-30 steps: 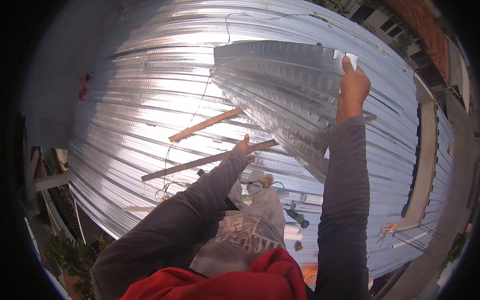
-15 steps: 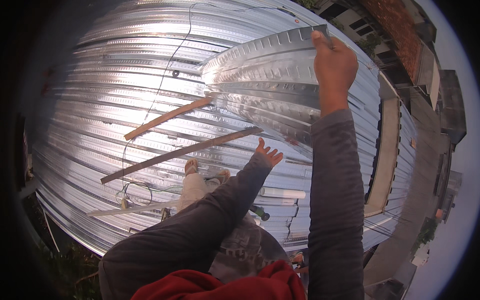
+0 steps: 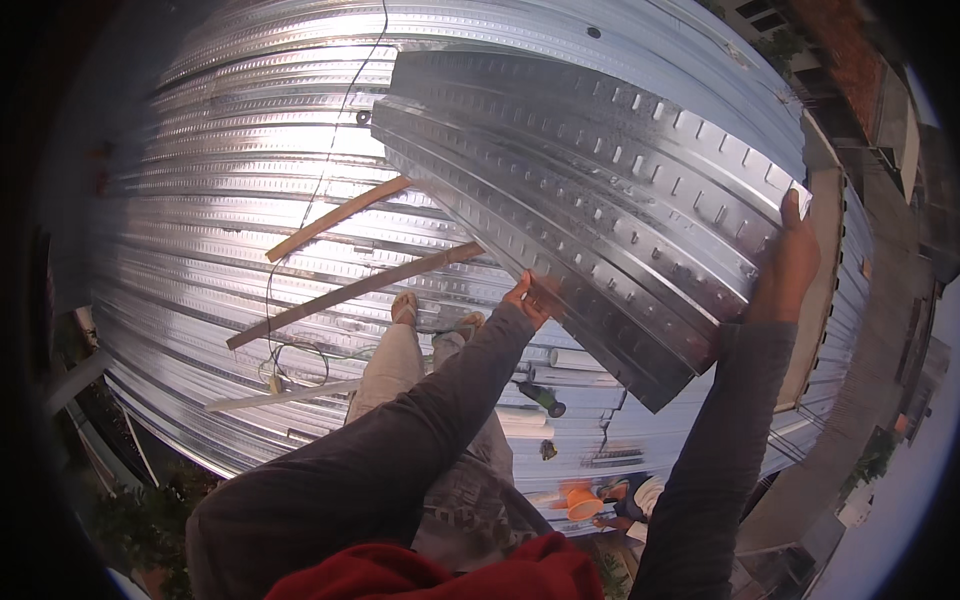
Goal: The person places a corrugated metal roofing sheet onto the roof frame, aligns it with existing sheets, and then uses a power grinder to cut a section of a metal sheet.
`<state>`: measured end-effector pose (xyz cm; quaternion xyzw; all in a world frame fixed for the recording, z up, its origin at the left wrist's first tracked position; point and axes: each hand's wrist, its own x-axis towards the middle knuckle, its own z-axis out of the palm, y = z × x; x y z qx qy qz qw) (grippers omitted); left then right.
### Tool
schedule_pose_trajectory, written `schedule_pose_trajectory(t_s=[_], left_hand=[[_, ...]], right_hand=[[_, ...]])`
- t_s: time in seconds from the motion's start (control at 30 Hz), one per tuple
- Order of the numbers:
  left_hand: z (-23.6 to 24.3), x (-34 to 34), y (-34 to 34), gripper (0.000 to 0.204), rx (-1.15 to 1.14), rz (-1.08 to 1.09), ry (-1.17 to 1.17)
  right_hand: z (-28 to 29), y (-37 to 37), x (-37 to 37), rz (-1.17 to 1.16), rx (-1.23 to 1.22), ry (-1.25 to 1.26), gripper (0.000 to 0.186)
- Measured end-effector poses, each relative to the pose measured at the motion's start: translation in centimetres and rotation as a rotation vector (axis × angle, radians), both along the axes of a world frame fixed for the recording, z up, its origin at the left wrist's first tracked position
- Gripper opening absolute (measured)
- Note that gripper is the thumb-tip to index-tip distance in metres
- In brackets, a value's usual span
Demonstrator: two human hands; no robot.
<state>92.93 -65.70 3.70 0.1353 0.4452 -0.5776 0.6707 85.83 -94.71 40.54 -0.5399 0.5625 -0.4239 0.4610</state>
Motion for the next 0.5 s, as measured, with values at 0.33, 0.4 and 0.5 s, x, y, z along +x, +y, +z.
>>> schedule_pose_trajectory(t_s=[0.33, 0.4, 0.5], left_hand=[[-22.4, 12.4, -2.1, 0.021, 0.161, -0.549, -0.641], [-26.9, 14.5, -3.0, 0.022, 0.203, -0.6, -0.707], [-34.7, 13.8, -3.0, 0.025, 0.257, -0.689, -0.719]], right_hand=[[-39.5, 0.1, -13.4, -0.376, 0.259, -0.358, 0.048], [-46.9, 1.4, -12.3, -0.437, 0.297, -0.344, 0.041], [-57.6, 2.2, -16.6, -0.582, 0.336, -0.3, 0.028]])
